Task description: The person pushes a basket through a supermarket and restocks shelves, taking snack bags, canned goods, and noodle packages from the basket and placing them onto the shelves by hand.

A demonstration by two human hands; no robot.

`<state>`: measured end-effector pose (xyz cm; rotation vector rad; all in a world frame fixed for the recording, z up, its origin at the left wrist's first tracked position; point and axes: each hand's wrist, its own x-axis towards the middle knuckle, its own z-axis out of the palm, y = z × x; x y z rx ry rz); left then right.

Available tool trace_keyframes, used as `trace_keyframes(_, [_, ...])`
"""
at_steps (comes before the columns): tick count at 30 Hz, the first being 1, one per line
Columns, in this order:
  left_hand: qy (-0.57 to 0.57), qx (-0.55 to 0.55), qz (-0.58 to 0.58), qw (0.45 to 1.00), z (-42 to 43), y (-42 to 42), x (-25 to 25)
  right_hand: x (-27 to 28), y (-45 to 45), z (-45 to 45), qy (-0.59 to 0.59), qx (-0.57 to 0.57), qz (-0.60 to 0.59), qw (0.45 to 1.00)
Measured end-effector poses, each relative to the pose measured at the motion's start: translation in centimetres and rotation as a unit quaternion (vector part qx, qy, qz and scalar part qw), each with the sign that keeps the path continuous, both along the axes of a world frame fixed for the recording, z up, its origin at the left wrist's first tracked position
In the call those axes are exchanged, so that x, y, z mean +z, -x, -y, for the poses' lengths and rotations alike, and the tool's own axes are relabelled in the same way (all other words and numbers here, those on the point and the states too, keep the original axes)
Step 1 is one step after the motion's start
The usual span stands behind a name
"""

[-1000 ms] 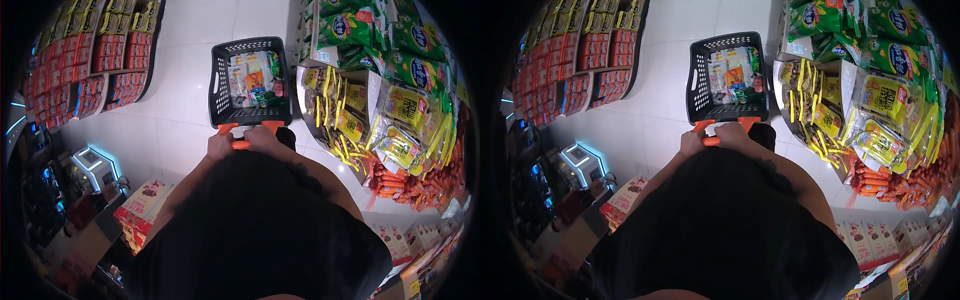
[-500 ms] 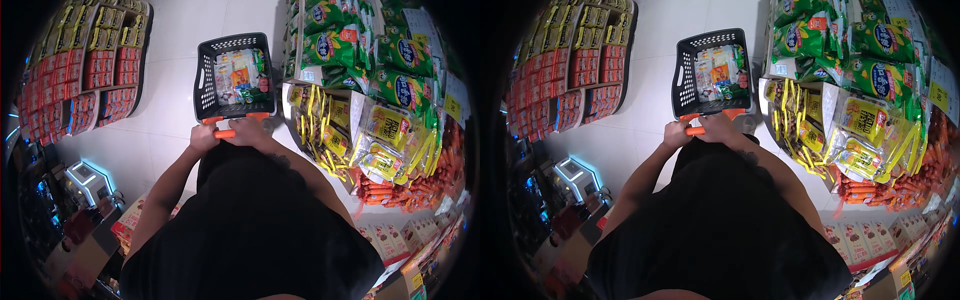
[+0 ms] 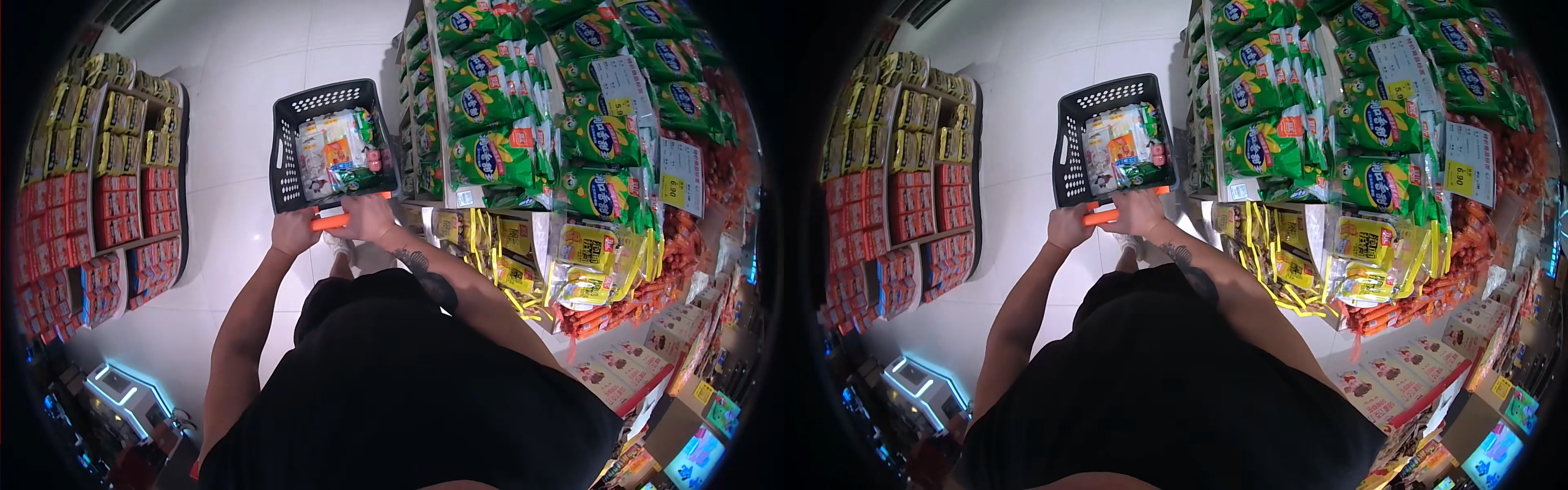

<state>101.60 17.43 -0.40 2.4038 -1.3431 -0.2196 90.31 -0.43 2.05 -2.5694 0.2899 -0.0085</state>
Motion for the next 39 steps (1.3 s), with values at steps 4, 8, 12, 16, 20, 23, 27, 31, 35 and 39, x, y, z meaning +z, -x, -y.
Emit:
trace_keyframes(4, [-0.017,0.005,-0.002,1.0,2.1,-4.4,0.1,-0.6,-4.2,1.6,0.02,-0.012,-0.024,0.999])
trace_keyframes(8, [-0.052,-0.018,0.03,0.998,5.0,-9.1,0.2,-0.4,-8.4,3.8,0.054,-0.024,-0.077,0.995])
trace_keyframes(12, [-0.063,-0.041,0.036,0.997,8.1,-13.6,0.1,-0.5,-12.4,6.1,0.06,-0.042,-0.085,0.994])
trace_keyframes(16, [-0.076,-0.04,0.025,0.996,10.1,-17.2,0.8,0.1,-15.8,7.3,0.099,-0.038,-0.083,0.991])
trace_keyframes(20, [-0.088,-0.058,0.028,0.994,12.8,-21.2,0.4,-1.2,-19.3,9.9,0.062,-0.057,-0.095,0.992])
trace_keyframes(23, [-0.07,-0.067,0.045,0.994,14.4,-24.8,-0.5,-0.5,-22.1,11.5,0.059,-0.075,-0.05,0.994])
trace_keyframes(27, [-0.092,-0.051,0.019,0.994,16.9,-27.3,-0.9,-0.8,-23.8,13.9,0.017,-0.072,-0.052,0.996])
trace_keyframes(31, [-0.091,-0.039,0.03,0.995,19.0,-29.6,0.1,-0.7,-26.4,15.8,-0.032,-0.086,-0.063,0.994])
trace_keyframes(35, [-0.1,-0.095,0.013,0.99,21.5,-33.1,0.0,-0.4,-28.6,17.8,-0.064,-0.084,-0.076,0.991])
trace_keyframes(39, [-0.092,-0.123,0.001,0.988,22.8,-34.8,0.0,-1.4,-30.3,19.4,-0.105,-0.076,-0.095,0.987])
